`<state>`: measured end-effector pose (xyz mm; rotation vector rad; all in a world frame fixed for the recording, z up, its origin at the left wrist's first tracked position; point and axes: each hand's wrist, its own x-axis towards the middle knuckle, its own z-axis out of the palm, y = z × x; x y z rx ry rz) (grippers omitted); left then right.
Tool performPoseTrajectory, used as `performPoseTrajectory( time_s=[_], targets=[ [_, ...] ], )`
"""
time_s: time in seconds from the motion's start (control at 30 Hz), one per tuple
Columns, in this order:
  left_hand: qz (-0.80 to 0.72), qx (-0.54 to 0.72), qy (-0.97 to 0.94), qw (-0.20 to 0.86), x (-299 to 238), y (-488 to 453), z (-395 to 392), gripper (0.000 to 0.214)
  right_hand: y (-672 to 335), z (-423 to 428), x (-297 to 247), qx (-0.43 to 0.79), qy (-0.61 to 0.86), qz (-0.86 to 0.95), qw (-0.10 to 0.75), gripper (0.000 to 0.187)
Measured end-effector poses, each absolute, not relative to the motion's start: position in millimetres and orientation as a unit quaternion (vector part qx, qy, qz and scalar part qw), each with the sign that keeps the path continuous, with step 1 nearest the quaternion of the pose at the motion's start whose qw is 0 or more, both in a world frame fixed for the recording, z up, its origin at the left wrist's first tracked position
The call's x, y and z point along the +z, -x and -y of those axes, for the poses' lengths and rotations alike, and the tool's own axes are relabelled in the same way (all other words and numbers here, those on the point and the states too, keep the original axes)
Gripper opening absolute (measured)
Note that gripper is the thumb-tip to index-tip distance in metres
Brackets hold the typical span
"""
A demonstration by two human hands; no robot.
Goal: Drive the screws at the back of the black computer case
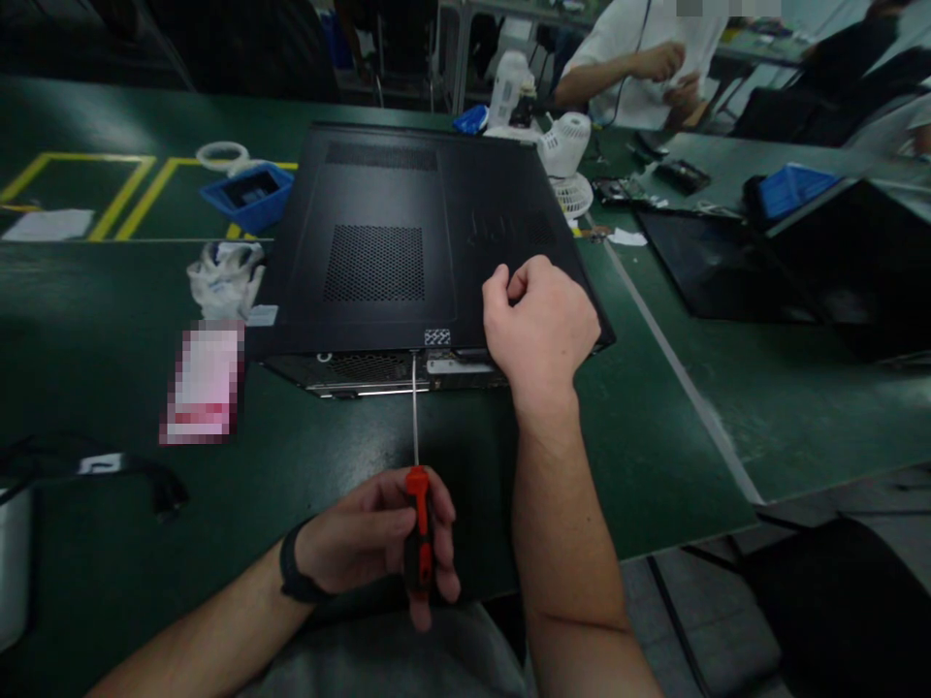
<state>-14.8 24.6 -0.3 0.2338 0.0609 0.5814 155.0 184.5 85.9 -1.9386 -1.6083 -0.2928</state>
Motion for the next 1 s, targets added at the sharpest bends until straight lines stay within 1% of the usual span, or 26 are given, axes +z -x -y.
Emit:
performPoseTrajectory(
  time_s=[0.07,0.23,0.47,0.67,0.83,1.0],
  targets=[
    [-0.037,0.282,-0.114,0.952,2,16,-25,0.027,-155,-184,86,-0.108,0.731,0.605,0.298,0.031],
    [-0.044,0.299,-0.129,0.944,-3,12,-23,0.019,-154,-184,87,-0.102,0.732,0.602,0.301,0.031],
    [0.001,0.320,-0.138,0.937,-9,10,-23,0.016,-154,-184,87,-0.100,0.731,0.603,0.303,0.031],
    [-0.011,0.273,-0.102,0.957,0,15,-25,0.025,-154,-184,87,-0.098,0.733,0.601,0.304,0.030],
    [-0.021,0.303,-0.119,0.945,-1,11,-23,0.017,-154,-185,87,-0.099,0.728,0.602,0.312,0.031],
    [-0.022,0.323,-0.145,0.935,-5,8,-22,0.020,-154,-185,87,-0.101,0.732,0.600,0.307,0.031]
  ],
)
